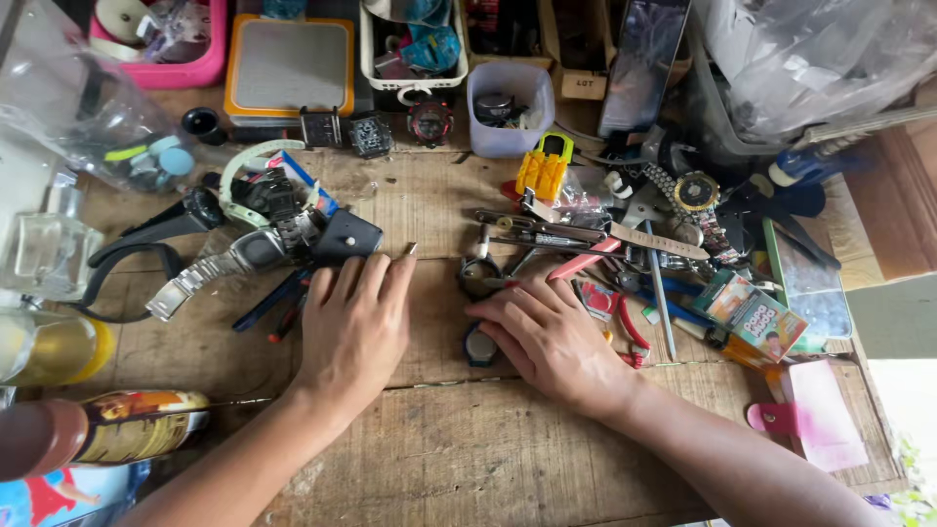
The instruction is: The person uses a small screwdriver to unscrew and remove the back cover of a blue wristwatch. They then use tweezers to adjust internal components and reattach the back cover, securing it with the screwdriver.
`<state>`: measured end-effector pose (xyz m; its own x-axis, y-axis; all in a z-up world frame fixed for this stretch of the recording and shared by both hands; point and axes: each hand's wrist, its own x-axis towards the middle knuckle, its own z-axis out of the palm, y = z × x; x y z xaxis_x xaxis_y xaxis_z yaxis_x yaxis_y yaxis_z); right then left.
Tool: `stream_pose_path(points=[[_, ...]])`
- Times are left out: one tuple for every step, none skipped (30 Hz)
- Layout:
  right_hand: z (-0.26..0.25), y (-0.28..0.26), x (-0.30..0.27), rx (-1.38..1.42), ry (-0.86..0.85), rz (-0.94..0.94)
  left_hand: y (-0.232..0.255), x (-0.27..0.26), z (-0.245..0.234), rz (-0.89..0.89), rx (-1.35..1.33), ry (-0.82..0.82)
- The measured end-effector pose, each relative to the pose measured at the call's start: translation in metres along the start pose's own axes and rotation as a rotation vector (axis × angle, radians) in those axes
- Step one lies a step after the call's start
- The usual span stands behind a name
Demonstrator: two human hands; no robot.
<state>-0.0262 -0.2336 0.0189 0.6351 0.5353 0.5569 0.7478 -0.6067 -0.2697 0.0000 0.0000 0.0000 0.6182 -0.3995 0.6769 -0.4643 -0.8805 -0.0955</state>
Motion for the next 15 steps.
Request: stream_pose_path(points=[[-0.003, -0.003, 0.001, -0.005, -0.005, 0.003, 0.001, -0.003, 0.001, 0.039, -0.001, -0.016], [-0.006, -0.005, 0.003, -0.011, -0.009, 0.005, 0.002, -0.006, 0.003, 0.079, -0.003, -0.033], [-0.012, -0.005, 0.002, 0.002, -0.023, 0.014, 0.008, -0.004, -0.002, 0.071, -0.009, -0.051], [-0.017, -0.005, 0.002, -0.015, -0.039, 0.033, 0.013, -0.001, -0.007, 0.033, -0.118, -0.067], [-0.022, -0.003, 0.005, -0.038, -0.049, 0.051, 0.016, 0.004, -0.010, -0.002, -0.226, -0.076], [-0.025, 0.000, 0.002, -0.031, -0.057, 0.057, 0.021, 0.004, -0.015, -0.006, -0.230, -0.087], [-0.028, 0.004, 0.000, -0.054, -0.076, 0.053, 0.026, 0.006, -0.020, -0.023, -0.391, -0.128], [-0.031, 0.009, -0.001, -0.078, -0.096, 0.048, 0.031, 0.008, -0.025, -0.041, -0.552, -0.168], [-0.036, 0.009, 0.003, -0.078, -0.105, 0.055, 0.031, 0.006, -0.027, -0.044, -0.561, -0.173], [-0.042, 0.009, 0.006, -0.046, -0.191, 0.077, 0.031, 0.004, -0.030, -0.018, -0.663, -0.238], [-0.047, 0.009, 0.009, -0.009, -0.281, 0.100, 0.031, 0.001, -0.034, 0.003, -0.767, -0.307], [-0.047, 0.009, 0.007, -0.004, -0.295, 0.107, 0.029, 0.000, -0.035, -0.007, -0.777, -0.314], [-0.048, 0.012, 0.007, -0.037, -0.311, 0.104, 0.026, 0.001, -0.036, 0.062, -0.760, -0.330], [-0.050, 0.014, 0.007, -0.069, -0.328, 0.101, 0.022, 0.003, -0.036, 0.131, -0.744, -0.345], [-0.052, 0.016, 0.008, -0.071, -0.335, 0.105, 0.020, 0.003, -0.035, 0.129, -0.751, -0.346]])
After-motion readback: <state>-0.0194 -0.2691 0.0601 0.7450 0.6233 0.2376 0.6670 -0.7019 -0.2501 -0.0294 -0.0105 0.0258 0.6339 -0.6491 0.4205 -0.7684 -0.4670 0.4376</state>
